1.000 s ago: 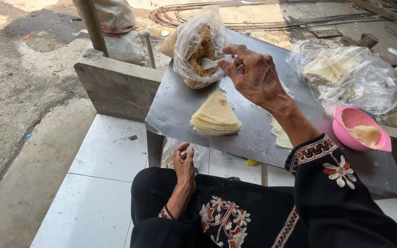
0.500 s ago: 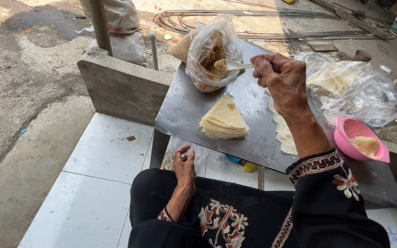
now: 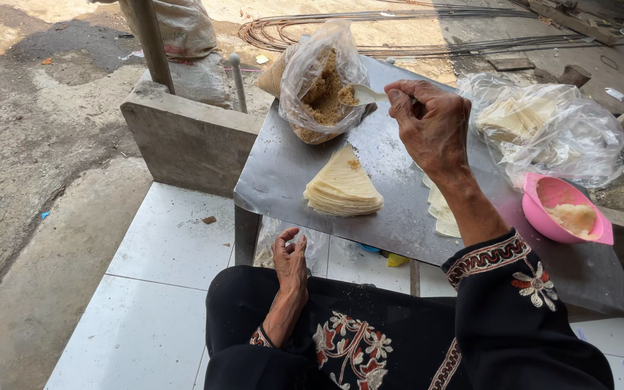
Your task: The person assembles small triangular food parcels by placing a filling onto thin wrappers and folding them into sealed packets. The person uses a spoon to scoop the filling and folds each wrapper by hand.
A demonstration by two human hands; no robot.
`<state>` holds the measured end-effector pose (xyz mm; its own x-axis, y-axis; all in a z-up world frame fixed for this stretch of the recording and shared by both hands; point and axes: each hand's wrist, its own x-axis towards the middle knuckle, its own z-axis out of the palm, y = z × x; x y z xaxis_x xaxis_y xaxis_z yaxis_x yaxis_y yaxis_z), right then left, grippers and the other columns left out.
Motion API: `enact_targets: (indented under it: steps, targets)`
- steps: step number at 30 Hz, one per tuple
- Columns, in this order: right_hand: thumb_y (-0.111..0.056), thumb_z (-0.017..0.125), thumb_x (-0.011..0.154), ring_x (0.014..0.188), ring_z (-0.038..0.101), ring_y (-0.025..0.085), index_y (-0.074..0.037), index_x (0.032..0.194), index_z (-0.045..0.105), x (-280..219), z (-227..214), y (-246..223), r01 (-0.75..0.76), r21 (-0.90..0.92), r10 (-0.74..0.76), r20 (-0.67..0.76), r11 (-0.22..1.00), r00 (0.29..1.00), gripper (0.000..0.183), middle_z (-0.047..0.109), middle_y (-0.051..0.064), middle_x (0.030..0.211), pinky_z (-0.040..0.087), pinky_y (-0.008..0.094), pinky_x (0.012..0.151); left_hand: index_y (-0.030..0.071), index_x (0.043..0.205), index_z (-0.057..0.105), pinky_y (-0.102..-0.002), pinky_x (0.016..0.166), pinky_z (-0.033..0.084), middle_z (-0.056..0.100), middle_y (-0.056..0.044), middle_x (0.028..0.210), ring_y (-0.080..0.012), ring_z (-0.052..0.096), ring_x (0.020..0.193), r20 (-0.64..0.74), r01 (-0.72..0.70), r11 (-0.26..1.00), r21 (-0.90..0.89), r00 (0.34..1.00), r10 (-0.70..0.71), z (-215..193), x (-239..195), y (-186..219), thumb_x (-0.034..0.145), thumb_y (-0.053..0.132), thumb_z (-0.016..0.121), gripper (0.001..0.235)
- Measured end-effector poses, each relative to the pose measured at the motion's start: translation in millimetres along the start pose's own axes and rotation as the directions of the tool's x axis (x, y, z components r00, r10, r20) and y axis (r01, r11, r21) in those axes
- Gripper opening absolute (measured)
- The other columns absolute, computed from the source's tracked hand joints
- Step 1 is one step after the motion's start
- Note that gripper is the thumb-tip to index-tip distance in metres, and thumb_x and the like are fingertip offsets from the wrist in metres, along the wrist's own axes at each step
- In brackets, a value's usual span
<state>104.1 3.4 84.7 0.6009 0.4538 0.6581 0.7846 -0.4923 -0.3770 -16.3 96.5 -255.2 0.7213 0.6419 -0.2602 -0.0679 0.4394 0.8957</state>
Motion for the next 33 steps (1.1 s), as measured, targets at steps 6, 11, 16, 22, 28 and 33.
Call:
enact_targets:
  steps: [6, 11, 16, 22, 28, 33]
  targets:
    - [-0.018, 0.071, 0.105, 0.072, 0.073, 0.010, -0.005, 0.111, 0.078, -2, -2, 2, 0.079, -0.015, -0.079, -0.006, 0.997, 0.997, 0.016, 0.078, 0.007, 0.086, 0.055, 0.024, 0.063, 0.013, 0.118, 0.062, -0.030, 0.080, 0.051, 0.050, -0.001, 0.120, -0.0120, 0.052, 0.096, -0.016, 0.012, 0.999, 0.037, 1.000, -0.012, 0, 1, 0, 0.093, 0.028, 0.067, 0.030]
    - [-0.014, 0.070, 0.104, 0.080, 0.076, 0.012, -0.003, 0.112, 0.077, -2, -2, 1, 0.129, 0.007, -0.129, -0.025, 0.992, 0.991, 0.015, 0.079, 0.010, 0.099, 0.060, 0.024, 0.068, 0.014, 0.120, 0.063, -0.032, 0.079, 0.050, 0.053, -0.003, 0.117, -0.0141, 0.053, 0.095, -0.026, 0.048, 0.997, 0.052, 0.999, -0.047, 1, -1, 4, 0.092, 0.028, 0.068, 0.032]
    - [-0.014, 0.071, 0.103, 0.079, 0.077, 0.013, -0.004, 0.112, 0.078, -3, -3, 2, 0.095, 0.007, -0.095, -0.026, 0.995, 0.995, 0.015, 0.079, 0.010, 0.096, 0.060, 0.025, 0.065, 0.012, 0.119, 0.063, -0.033, 0.081, 0.050, 0.051, -0.003, 0.121, -0.0153, 0.051, 0.096, -0.006, 0.005, 0.999, 0.042, 1.000, -0.005, -1, -1, -1, 0.092, 0.026, 0.067, 0.031]
    - [-0.014, 0.071, 0.104, 0.078, 0.076, 0.012, -0.004, 0.112, 0.078, -2, -1, 3, 0.124, -0.009, -0.124, -0.013, 0.992, 0.992, 0.015, 0.079, 0.009, 0.095, 0.060, 0.025, 0.066, 0.013, 0.118, 0.063, -0.032, 0.083, 0.052, 0.051, -0.002, 0.122, -0.0140, 0.054, 0.100, 0.005, -0.020, 0.999, 0.042, 1.000, 0.020, -2, 2, -5, 0.092, 0.026, 0.067, 0.030]
    - [-0.015, 0.070, 0.104, 0.077, 0.074, 0.009, -0.004, 0.112, 0.078, -3, -1, 1, 0.102, 0.027, -0.102, -0.003, 0.994, 0.995, 0.016, 0.078, 0.008, 0.092, 0.058, 0.023, 0.064, 0.013, 0.116, 0.064, -0.032, 0.082, 0.051, 0.052, -0.001, 0.121, -0.0141, 0.053, 0.097, 0.000, -0.015, 0.999, 0.034, 1.000, 0.015, -1, 1, -5, 0.091, 0.025, 0.068, 0.028]
    - [-0.017, 0.071, 0.104, 0.067, 0.066, 0.008, -0.003, 0.112, 0.079, -3, -5, -1, -0.050, 0.102, 0.051, -0.003, 0.993, 0.999, 0.018, 0.076, 0.007, 0.081, 0.049, 0.022, 0.056, 0.013, 0.117, 0.065, -0.033, 0.079, 0.051, 0.052, -0.002, 0.120, -0.0153, 0.052, 0.095, -0.004, -0.017, 1.000, 0.021, 1.000, 0.017, -1, 2, -7, 0.091, 0.023, 0.068, 0.028]
